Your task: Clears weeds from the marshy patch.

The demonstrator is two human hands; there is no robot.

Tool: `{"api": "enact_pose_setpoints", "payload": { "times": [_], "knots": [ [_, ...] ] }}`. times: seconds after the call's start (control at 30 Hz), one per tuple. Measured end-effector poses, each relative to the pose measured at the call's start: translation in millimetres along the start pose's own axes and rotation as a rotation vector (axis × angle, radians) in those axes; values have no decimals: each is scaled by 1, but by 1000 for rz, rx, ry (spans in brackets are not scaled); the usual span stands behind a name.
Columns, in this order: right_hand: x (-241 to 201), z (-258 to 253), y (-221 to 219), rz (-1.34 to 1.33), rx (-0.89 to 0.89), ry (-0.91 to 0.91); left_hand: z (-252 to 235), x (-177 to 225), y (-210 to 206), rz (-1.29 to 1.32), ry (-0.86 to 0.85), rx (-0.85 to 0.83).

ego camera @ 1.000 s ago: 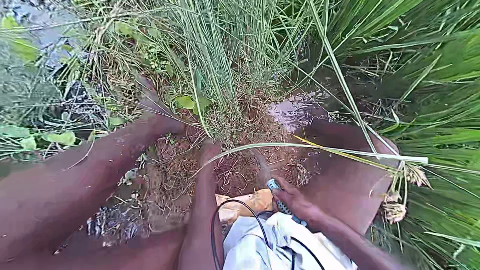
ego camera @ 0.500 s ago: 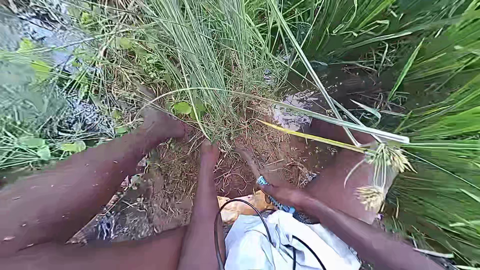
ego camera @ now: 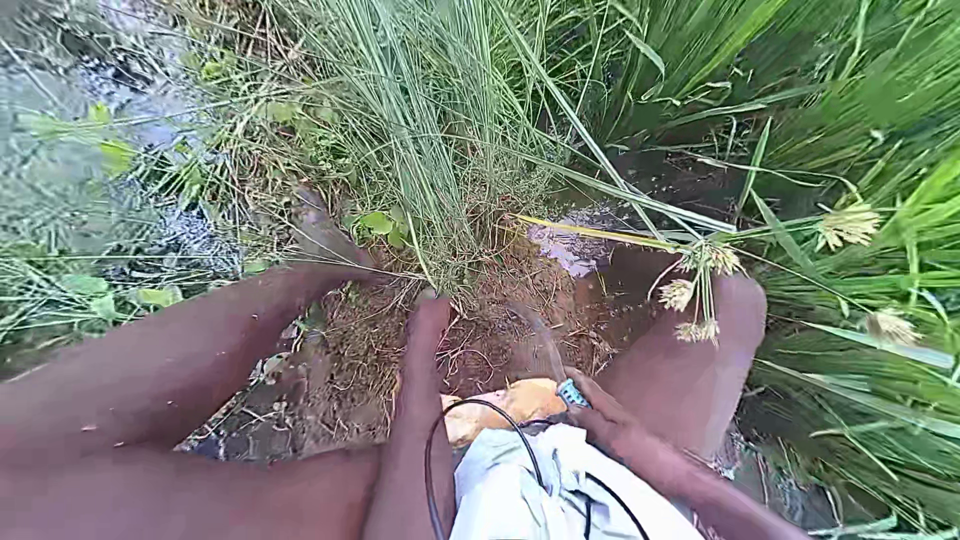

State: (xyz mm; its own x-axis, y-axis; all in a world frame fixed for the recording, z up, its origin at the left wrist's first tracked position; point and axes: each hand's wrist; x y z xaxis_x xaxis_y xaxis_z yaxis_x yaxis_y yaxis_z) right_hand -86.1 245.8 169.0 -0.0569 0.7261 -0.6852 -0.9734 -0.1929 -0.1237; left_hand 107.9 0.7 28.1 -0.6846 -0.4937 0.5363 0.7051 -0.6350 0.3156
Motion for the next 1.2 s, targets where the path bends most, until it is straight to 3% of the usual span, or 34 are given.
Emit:
{"api": "enact_pose_setpoints", "payload": {
  "times": [0.13, 0.23, 0.4, 0.67, 0.8, 0.97, 1.07, 1.2],
  "knots": [
    [-1, -31, 13, -133, 30, -74, -8, 1, 4, 68, -16, 2],
    [-2, -61, 16, 30, -40, -118, -14, -6, 12, 152, -34, 69],
    [-1, -53, 25, 260, -60, -93, -23, -6, 12, 157, -30, 93],
    [-19, -95, 36, 198, -250, -305, -34, -5, 9, 159, -39, 135],
    [0, -79, 24, 229, -160, -168, -36, -5, 5, 219, -53, 171],
    [8, -19, 7, 149, -63, 13, -10, 15, 1, 270, -10, 160],
    [2, 17, 8, 125, -49, -25, 40, 55, 0, 168, 41, 89],
    [-7, 30, 5, 149, -34, -36, 66, 84, 10, 146, 59, 4]
  ]
}}
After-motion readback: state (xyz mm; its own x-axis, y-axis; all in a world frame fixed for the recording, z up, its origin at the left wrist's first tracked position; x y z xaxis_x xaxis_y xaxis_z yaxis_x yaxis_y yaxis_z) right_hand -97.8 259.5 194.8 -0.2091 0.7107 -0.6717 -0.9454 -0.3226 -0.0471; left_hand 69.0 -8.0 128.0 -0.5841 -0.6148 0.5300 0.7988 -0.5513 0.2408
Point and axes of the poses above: each hand's wrist, its own z-axis away from the middle knuckle, its own y-axis out of the back of the hand, x = y × z, and after that the axes turned 10 degrees about -x, right-handed
